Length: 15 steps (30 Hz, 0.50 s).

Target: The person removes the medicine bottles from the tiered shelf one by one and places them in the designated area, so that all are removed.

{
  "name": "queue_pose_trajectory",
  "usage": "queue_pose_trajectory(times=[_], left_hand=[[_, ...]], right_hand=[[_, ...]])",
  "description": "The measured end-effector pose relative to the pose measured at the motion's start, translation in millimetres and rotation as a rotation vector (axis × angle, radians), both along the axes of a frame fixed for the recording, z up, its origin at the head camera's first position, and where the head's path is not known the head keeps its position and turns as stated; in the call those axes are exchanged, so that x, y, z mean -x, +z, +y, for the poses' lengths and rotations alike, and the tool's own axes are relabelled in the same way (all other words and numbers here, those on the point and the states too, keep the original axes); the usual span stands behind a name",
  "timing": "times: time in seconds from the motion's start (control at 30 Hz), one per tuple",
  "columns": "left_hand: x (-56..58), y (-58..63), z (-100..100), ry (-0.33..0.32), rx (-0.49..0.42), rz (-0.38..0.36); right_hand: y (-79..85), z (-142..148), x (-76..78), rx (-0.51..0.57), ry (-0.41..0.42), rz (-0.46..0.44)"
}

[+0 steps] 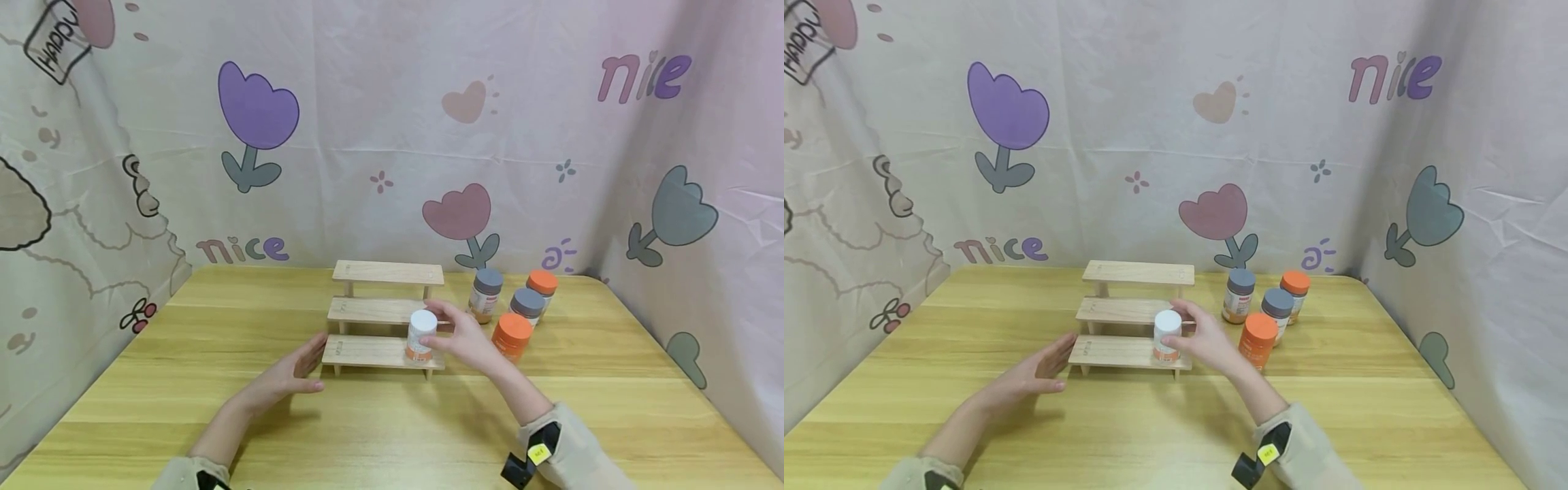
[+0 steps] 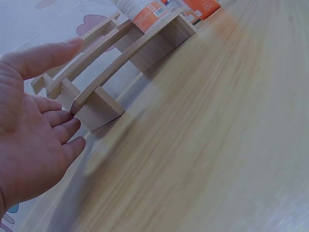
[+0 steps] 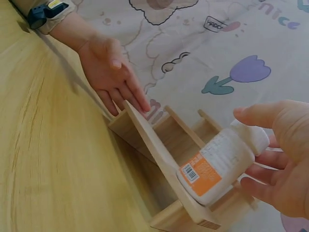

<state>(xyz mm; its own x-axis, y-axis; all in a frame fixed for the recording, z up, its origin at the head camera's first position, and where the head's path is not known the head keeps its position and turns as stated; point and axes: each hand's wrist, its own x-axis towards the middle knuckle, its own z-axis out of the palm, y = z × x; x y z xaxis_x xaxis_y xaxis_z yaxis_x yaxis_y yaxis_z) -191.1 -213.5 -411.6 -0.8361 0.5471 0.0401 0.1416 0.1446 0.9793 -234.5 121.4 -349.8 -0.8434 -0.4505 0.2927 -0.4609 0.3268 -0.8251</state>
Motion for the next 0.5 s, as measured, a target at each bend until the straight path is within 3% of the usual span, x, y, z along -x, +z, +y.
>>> queue_pose_trajectory(times=[0.5], left_hand=[[-0.3, 0.8, 0.5, 0.001, 0.000, -0.013]], right_hand=[[-5.5, -5.6, 0.3, 0.026, -0.083, 0.028]])
